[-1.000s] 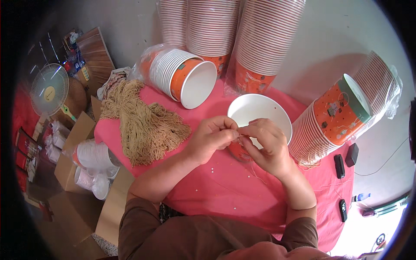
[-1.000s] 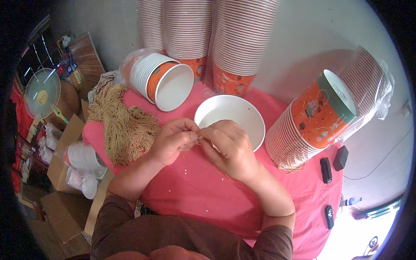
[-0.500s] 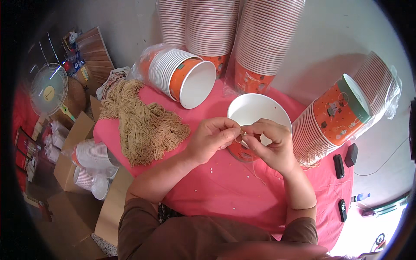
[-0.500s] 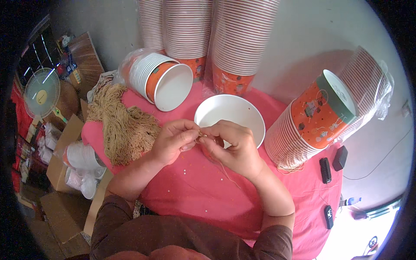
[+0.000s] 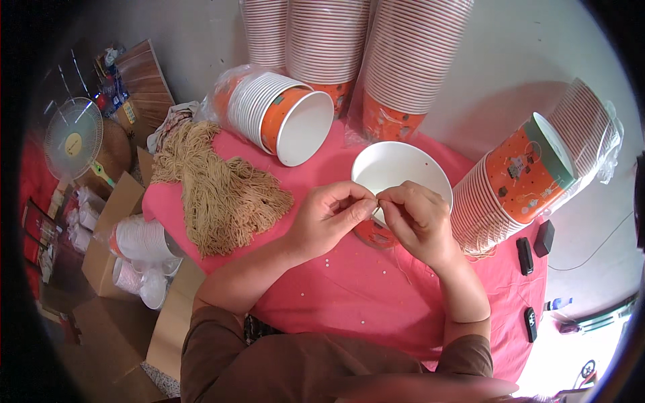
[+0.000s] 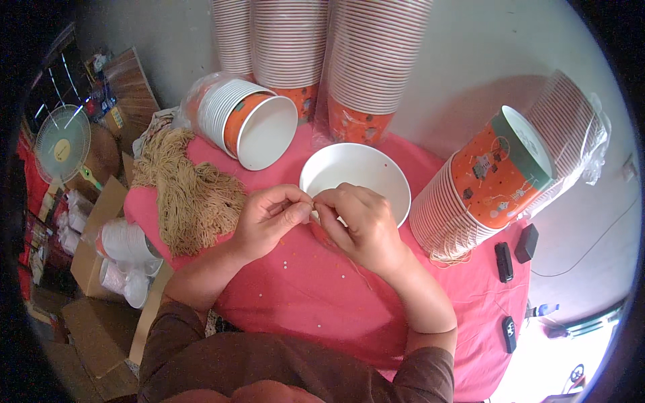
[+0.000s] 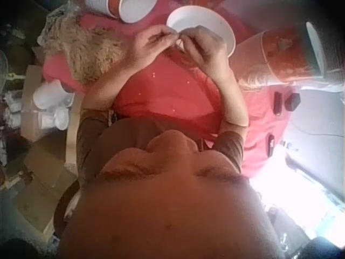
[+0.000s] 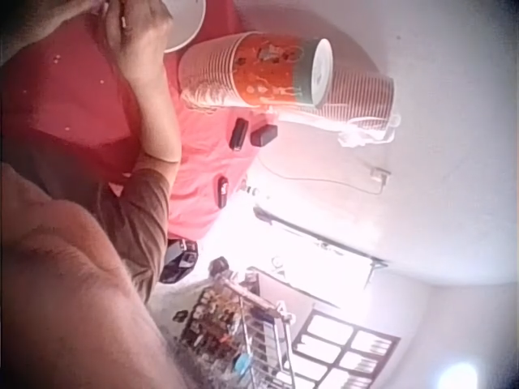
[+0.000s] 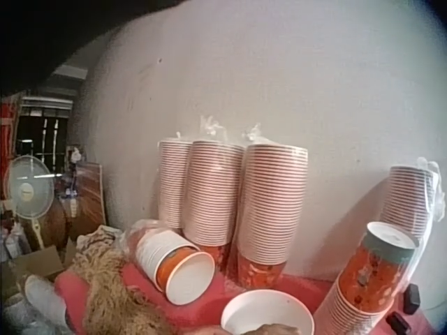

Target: Attaching elastic strings to paper buckets by threading them through pre-made holes.

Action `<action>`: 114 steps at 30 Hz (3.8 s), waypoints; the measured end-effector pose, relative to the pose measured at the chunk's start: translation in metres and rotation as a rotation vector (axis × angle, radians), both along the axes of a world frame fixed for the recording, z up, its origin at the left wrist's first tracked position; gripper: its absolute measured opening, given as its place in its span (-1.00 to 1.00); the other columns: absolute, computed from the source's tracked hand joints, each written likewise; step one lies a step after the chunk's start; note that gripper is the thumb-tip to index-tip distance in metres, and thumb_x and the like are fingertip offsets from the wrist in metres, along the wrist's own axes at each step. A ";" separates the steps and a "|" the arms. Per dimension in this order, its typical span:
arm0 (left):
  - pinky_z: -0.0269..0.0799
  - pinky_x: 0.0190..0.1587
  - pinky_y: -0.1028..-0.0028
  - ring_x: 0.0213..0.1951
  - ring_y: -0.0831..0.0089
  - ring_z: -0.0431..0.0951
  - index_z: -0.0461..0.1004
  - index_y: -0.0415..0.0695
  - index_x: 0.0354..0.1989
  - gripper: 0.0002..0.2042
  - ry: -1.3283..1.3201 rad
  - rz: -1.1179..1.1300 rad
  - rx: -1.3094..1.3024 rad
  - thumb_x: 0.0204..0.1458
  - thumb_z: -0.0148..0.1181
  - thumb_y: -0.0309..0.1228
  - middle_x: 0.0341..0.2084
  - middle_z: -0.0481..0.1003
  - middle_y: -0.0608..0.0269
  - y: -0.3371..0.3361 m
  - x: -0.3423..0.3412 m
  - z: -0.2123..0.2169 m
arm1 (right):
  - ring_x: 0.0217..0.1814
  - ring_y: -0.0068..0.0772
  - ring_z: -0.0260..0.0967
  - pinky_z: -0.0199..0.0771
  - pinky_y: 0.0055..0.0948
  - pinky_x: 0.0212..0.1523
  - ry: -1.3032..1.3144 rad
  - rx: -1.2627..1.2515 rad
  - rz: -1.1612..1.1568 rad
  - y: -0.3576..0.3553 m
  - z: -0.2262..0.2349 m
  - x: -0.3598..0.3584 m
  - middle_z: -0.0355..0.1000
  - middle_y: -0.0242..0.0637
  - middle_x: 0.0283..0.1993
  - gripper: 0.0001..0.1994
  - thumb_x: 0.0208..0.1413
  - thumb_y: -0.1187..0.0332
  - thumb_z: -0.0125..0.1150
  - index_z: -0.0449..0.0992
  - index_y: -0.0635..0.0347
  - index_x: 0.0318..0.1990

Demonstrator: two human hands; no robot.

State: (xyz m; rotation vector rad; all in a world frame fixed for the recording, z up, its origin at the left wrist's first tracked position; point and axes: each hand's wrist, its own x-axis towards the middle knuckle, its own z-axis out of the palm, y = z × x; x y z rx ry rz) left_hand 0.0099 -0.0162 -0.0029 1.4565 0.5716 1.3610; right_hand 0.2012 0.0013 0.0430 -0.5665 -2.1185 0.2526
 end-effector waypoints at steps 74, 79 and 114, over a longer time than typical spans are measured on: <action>0.38 -0.29 0.65 -0.33 0.75 0.44 0.50 -0.24 -0.20 -0.92 0.016 -0.004 0.088 0.22 0.15 -0.50 -0.36 0.51 0.42 0.005 -0.002 0.001 | -0.48 -0.11 0.46 0.40 -0.20 -0.46 -0.182 0.038 -0.002 -0.009 0.016 0.011 0.46 -0.20 -0.49 -0.75 0.05 0.42 0.36 0.48 0.25 -0.14; 0.36 -0.31 0.62 -0.33 0.69 0.43 0.48 -0.22 -0.25 -0.94 0.156 0.084 0.186 0.14 0.21 -0.53 -0.37 0.48 0.39 0.003 -0.002 0.006 | -0.54 -0.23 0.39 0.39 -0.29 -0.49 -0.294 0.305 -0.065 -0.002 0.013 0.015 0.38 -0.29 -0.50 -0.76 -0.09 0.43 0.34 0.49 0.23 -0.24; 0.40 -0.12 0.46 -0.22 0.45 0.50 0.51 -0.20 -0.30 -0.91 0.161 0.173 0.313 0.04 0.25 -0.60 -0.32 0.52 0.25 0.007 -0.001 0.005 | -0.53 -0.38 0.37 0.38 -0.35 -0.47 -0.295 0.518 -0.080 0.000 0.011 0.010 0.30 -0.38 -0.50 -0.73 -0.14 0.39 0.30 0.47 0.23 -0.23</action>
